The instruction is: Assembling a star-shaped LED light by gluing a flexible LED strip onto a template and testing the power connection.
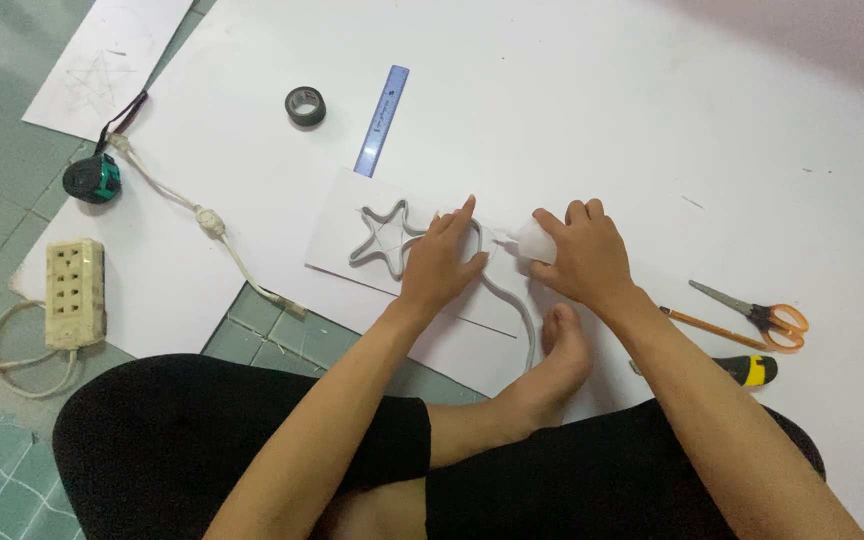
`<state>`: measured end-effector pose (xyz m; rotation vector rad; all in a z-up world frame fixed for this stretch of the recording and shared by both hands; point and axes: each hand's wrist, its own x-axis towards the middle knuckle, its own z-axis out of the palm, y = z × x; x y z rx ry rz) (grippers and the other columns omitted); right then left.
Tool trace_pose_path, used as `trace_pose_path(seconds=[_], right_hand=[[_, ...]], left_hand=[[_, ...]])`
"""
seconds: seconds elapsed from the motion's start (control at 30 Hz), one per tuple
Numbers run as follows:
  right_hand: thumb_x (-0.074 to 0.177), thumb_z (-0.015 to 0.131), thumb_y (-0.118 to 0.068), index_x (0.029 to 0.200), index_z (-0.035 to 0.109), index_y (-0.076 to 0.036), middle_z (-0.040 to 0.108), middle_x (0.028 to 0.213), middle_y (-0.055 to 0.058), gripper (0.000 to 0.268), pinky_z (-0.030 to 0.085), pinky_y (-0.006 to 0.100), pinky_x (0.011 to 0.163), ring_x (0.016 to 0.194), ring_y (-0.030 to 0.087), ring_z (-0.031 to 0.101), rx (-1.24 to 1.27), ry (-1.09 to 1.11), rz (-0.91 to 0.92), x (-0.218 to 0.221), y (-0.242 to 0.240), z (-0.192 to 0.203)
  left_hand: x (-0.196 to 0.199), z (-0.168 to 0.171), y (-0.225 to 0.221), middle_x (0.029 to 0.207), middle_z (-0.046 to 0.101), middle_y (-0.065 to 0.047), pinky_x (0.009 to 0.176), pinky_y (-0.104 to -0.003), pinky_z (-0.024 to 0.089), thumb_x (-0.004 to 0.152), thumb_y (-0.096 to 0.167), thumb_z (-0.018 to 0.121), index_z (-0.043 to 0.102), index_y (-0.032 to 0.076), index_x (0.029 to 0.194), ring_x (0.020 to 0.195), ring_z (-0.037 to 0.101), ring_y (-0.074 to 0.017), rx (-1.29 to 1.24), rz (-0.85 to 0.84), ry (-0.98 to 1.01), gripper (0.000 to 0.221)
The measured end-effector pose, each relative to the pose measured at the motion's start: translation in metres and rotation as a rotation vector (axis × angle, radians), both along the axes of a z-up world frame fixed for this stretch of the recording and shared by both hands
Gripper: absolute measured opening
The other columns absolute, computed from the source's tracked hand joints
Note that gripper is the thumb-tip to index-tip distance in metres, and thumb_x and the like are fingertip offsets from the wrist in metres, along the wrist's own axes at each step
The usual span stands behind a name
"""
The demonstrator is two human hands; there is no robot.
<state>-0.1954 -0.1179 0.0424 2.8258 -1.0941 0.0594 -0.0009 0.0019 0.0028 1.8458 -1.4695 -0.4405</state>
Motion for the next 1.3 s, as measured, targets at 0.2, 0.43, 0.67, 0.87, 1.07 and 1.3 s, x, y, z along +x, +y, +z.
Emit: trace_pose_path(seconds=[0.2,0.43,0.67,0.87,1.07,1.3], right_hand=[[0.073,0.077,-0.052,0.128,0.071,-0.027,0.064,0.088,0.009,0.061,0.058,0.035,0.077,0.095,0.026,0.063,-0.044,-0.014,0.004,-0.004,-0.003,-0.013],[0.072,0.08,-0.051,0.13,0.07,-0.024,0.064,0.089,0.011,0.065,0.058,0.039,0.076,0.096,0.029,0.063,-0.023,-0.031,0.017,-0.001,-0.002,-0.006],[0.075,0.079,-0.051,0.129,0.069,-0.026,0.063,0.088,0.01,0.061,0.059,0.037,0.077,0.093,0.026,0.062,-0.034,-0.003,0.032,-0.002,-0.004,-0.01],[0.075,0.079,-0.048,0.132,0.068,-0.025,0.064,0.092,0.012,0.063,0.059,0.04,0.08,0.097,0.029,0.063,0.018,0.015,0.019,0.001,0.0,0.004],[0.078,0.078,-0.049,0.135,0.066,-0.022,0.066,0.101,0.015,0.064,0.057,0.045,0.088,0.107,0.033,0.062,0.163,-0.023,-0.077,-0.004,0.0,0.018],[0.081,0.086,-0.036,0.142,0.054,-0.018,0.069,0.12,0.021,0.071,0.049,0.053,0.097,0.121,0.038,0.062,0.546,-0.645,-0.598,-0.028,-0.011,0.043]], left_hand=[[-0.001,-0.008,-0.001,0.132,0.067,-0.016,0.123,-0.042,0.034,0.084,0.025,0.076,0.042,0.014,0.157,0.135,0.057,-0.0301,0.003,0.014,-0.012,0.081],[0.0,-0.002,0.0,0.131,0.067,-0.019,0.122,-0.045,0.035,0.083,0.026,0.076,0.042,0.012,0.157,0.135,0.057,-0.0325,0.009,-0.002,-0.02,0.082],[-0.002,-0.006,-0.001,0.131,0.067,-0.017,0.123,-0.043,0.034,0.083,0.025,0.076,0.043,0.013,0.157,0.135,0.057,-0.0308,0.002,0.021,-0.009,0.082],[-0.001,-0.002,-0.002,0.131,0.067,-0.018,0.123,-0.044,0.033,0.084,0.024,0.076,0.043,0.012,0.156,0.135,0.057,-0.0323,-0.008,0.004,-0.009,0.081],[-0.002,0.006,0.003,0.133,0.066,-0.017,0.124,-0.042,0.032,0.085,0.025,0.075,0.043,0.013,0.156,0.136,0.056,-0.0301,0.036,0.013,0.004,0.08],[-0.004,0.009,0.003,0.133,0.066,-0.018,0.122,-0.042,0.035,0.084,0.025,0.079,0.044,0.012,0.155,0.134,0.058,-0.0315,0.017,0.015,-0.008,0.08]])
